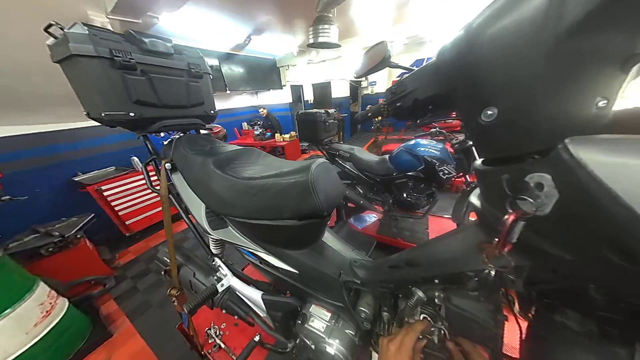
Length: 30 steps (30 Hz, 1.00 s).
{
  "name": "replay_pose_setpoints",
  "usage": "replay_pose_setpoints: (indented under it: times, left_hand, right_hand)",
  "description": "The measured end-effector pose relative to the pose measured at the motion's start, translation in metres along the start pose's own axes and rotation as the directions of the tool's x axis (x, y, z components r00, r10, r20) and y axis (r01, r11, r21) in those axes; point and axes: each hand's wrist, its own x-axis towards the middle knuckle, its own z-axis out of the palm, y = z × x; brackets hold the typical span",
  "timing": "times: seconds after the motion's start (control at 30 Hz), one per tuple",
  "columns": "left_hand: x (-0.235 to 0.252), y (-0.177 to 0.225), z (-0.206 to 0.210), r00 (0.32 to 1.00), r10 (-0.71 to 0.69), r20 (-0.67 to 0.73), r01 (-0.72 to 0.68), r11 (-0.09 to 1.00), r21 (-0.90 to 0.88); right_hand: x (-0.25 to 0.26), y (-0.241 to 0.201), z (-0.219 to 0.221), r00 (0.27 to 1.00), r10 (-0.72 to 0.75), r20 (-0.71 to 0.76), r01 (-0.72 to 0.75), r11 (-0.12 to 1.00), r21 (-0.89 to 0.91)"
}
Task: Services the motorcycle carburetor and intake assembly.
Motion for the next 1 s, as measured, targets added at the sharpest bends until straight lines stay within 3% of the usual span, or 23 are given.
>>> replay_pose_setpoints:
  times: [0.5, 0.6, 0.73, 0.83, 1.0]
  left_hand:
    - [0.008, -0.007, -0.007, 0.989, 0.128, 0.076, -0.137, 0.982, 0.127]
    - [0.006, 0.0, -0.004, 0.995, 0.054, 0.087, -0.064, 0.992, 0.108]
    - [0.003, 0.009, -0.007, 0.994, -0.012, 0.107, 0.009, 1.0, 0.026]
    - [0.009, 0.015, -0.013, 0.992, 0.027, 0.126, -0.051, 0.98, 0.192]
    - [0.031, 0.043, -0.03, 0.947, 0.013, 0.322, -0.201, 0.805, 0.559]
  right_hand:
    - [0.0, -0.014, -0.002, 0.993, 0.109, -0.052, -0.11, 0.994, -0.011]
    - [0.001, -0.011, -0.002, 0.982, 0.184, -0.031, -0.184, 0.983, 0.008]
    - [-0.004, -0.012, -0.004, 0.987, 0.159, -0.019, -0.16, 0.987, -0.018]
    - [-0.004, -0.015, -0.006, 0.989, 0.151, -0.001, -0.15, 0.988, -0.043]
    - [-0.002, -0.016, -0.009, 0.993, 0.121, 0.005, -0.121, 0.993, -0.01]
